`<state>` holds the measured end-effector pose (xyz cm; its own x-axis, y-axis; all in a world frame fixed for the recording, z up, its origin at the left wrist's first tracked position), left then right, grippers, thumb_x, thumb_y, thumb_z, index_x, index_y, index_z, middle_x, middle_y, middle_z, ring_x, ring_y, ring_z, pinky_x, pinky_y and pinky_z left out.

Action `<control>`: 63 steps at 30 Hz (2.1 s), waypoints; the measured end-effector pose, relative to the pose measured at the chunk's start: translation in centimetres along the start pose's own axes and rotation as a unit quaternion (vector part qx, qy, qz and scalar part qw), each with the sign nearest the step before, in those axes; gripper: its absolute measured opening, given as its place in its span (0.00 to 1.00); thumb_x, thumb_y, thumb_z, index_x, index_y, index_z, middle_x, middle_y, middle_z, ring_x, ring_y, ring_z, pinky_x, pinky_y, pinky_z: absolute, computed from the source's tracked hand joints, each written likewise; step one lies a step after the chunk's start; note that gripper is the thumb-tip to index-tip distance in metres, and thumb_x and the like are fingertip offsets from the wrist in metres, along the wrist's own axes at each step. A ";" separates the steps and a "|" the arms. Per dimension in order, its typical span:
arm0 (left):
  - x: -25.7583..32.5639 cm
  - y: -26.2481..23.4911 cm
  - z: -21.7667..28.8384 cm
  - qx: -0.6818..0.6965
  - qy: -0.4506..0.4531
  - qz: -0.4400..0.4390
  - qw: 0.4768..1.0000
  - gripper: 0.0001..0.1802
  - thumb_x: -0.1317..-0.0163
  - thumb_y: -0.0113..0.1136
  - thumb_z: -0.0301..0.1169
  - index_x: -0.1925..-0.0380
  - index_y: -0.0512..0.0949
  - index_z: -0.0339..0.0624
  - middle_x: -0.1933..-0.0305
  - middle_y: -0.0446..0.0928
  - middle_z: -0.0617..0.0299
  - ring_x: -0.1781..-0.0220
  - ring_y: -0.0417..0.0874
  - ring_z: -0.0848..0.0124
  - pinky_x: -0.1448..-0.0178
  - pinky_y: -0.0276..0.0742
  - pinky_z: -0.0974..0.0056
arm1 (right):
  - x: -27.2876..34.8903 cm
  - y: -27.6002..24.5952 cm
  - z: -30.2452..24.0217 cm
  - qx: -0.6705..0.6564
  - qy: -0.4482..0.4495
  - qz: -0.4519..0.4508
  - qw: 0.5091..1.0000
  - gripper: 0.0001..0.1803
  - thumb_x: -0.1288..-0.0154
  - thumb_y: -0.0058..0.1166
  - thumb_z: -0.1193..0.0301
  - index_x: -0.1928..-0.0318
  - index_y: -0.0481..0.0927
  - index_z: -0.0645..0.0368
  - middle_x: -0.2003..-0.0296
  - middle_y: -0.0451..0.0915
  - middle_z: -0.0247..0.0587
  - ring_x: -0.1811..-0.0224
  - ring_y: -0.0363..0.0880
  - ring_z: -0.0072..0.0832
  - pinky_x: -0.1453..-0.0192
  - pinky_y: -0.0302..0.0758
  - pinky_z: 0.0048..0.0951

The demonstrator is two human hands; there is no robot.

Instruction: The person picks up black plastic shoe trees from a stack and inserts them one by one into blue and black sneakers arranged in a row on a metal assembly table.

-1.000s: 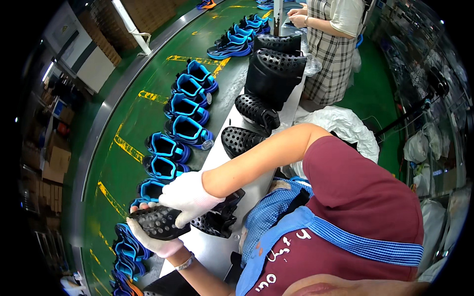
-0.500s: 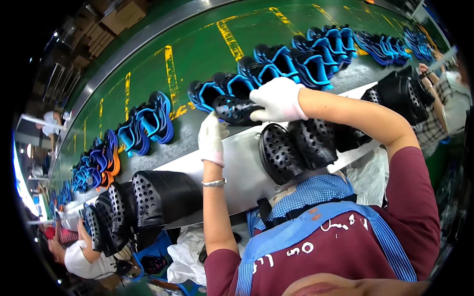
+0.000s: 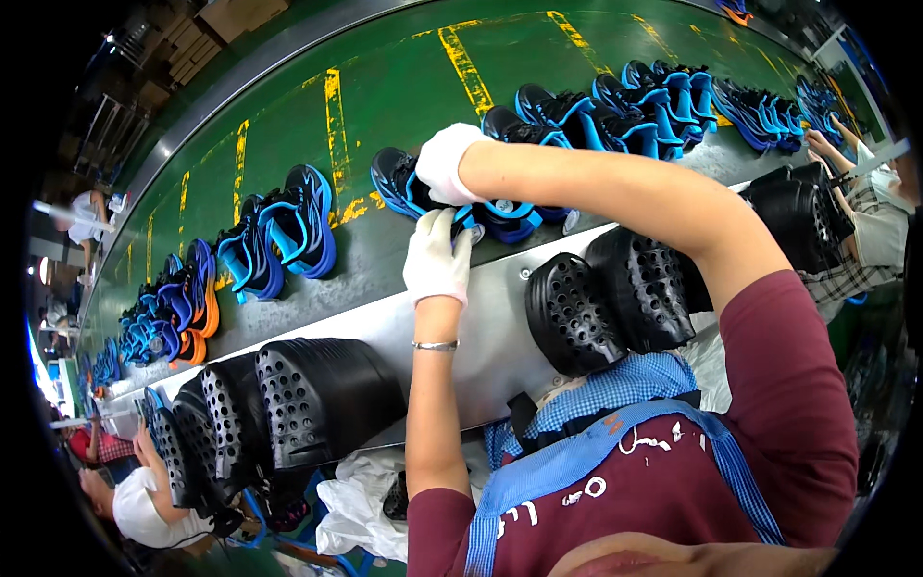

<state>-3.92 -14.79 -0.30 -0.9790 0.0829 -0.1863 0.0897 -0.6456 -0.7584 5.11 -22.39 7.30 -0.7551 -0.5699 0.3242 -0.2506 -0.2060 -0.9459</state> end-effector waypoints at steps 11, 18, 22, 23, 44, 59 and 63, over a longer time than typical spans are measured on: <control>-4.0 2.9 -2.6 -0.053 -0.153 -0.261 0.951 0.25 0.49 0.66 0.49 0.62 0.82 0.39 0.64 0.83 0.47 0.60 0.84 0.52 0.53 0.78 0.58 | -4.1 3.5 -2.3 0.047 0.008 -0.014 0.999 0.15 0.43 0.56 0.70 0.55 0.84 0.59 0.59 0.85 0.47 0.56 0.85 0.39 0.56 0.81 0.37; -4.7 3.2 -2.1 -0.103 -0.085 -0.261 0.956 0.27 0.48 0.63 0.50 0.58 0.81 0.38 0.57 0.81 0.42 0.53 0.81 0.49 0.48 0.76 0.55 | -4.0 2.8 -1.3 -0.030 0.019 0.022 0.999 0.16 0.40 0.53 0.67 0.54 0.84 0.57 0.55 0.84 0.46 0.54 0.84 0.41 0.51 0.79 0.41; -4.6 3.0 -2.9 -0.086 -0.069 -0.249 0.962 0.30 0.48 0.63 0.50 0.53 0.79 0.37 0.53 0.80 0.41 0.48 0.80 0.49 0.45 0.75 0.54 | -6.8 4.8 -1.5 -0.074 0.067 0.019 0.995 0.17 0.45 0.57 0.69 0.54 0.86 0.52 0.53 0.84 0.39 0.52 0.84 0.34 0.52 0.80 0.38; -4.5 3.0 -3.0 -0.056 -0.039 -0.217 0.974 0.31 0.50 0.64 0.50 0.53 0.79 0.37 0.53 0.80 0.42 0.48 0.80 0.48 0.46 0.76 0.53 | -7.0 5.0 -1.4 -0.091 0.077 0.034 0.992 0.17 0.45 0.58 0.70 0.53 0.85 0.52 0.53 0.84 0.39 0.52 0.84 0.34 0.51 0.80 0.39; -5.6 10.0 -17.5 0.036 -0.039 -0.134 0.990 0.22 0.47 0.70 0.36 0.58 0.76 0.33 0.76 0.79 0.55 0.86 0.77 0.68 0.84 0.72 0.64 | -9.0 7.6 -2.2 -0.132 0.059 0.040 0.989 0.15 0.49 0.61 0.62 0.60 0.87 0.49 0.60 0.86 0.37 0.56 0.84 0.36 0.57 0.80 0.39; -4.3 2.6 -4.2 -0.091 -0.148 -0.221 0.960 0.27 0.44 0.64 0.51 0.58 0.79 0.35 0.62 0.80 0.55 0.60 0.79 0.71 0.58 0.74 0.64 | 15.1 -3.6 0.3 -0.182 -0.131 0.190 0.956 0.15 0.43 0.53 0.59 0.67 0.83 0.57 0.70 0.83 0.46 0.63 0.83 0.44 0.62 0.78 0.43; -4.7 1.7 -6.4 0.012 -0.196 -0.239 0.951 0.16 0.49 0.69 0.39 0.77 0.79 0.35 0.81 0.77 0.61 0.87 0.73 0.73 0.82 0.69 0.64 | 28.3 -1.9 6.7 -0.202 -0.035 0.243 0.948 0.16 0.39 0.49 0.58 0.64 0.80 0.58 0.69 0.79 0.47 0.65 0.81 0.45 0.63 0.76 0.44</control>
<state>2.01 -11.45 -4.68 -0.9004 0.0840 0.4269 -0.3815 -0.6239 -0.6820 -11.75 -43.43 18.38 -0.8025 -0.5735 -0.1645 -0.1053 0.4075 -0.9071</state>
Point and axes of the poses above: each hand's wrist, its own x-axis away from the middle knuckle, its own y-axis out of the palm, z = x × y, the point moved 5 cm from there along -x, towards the middle knuckle
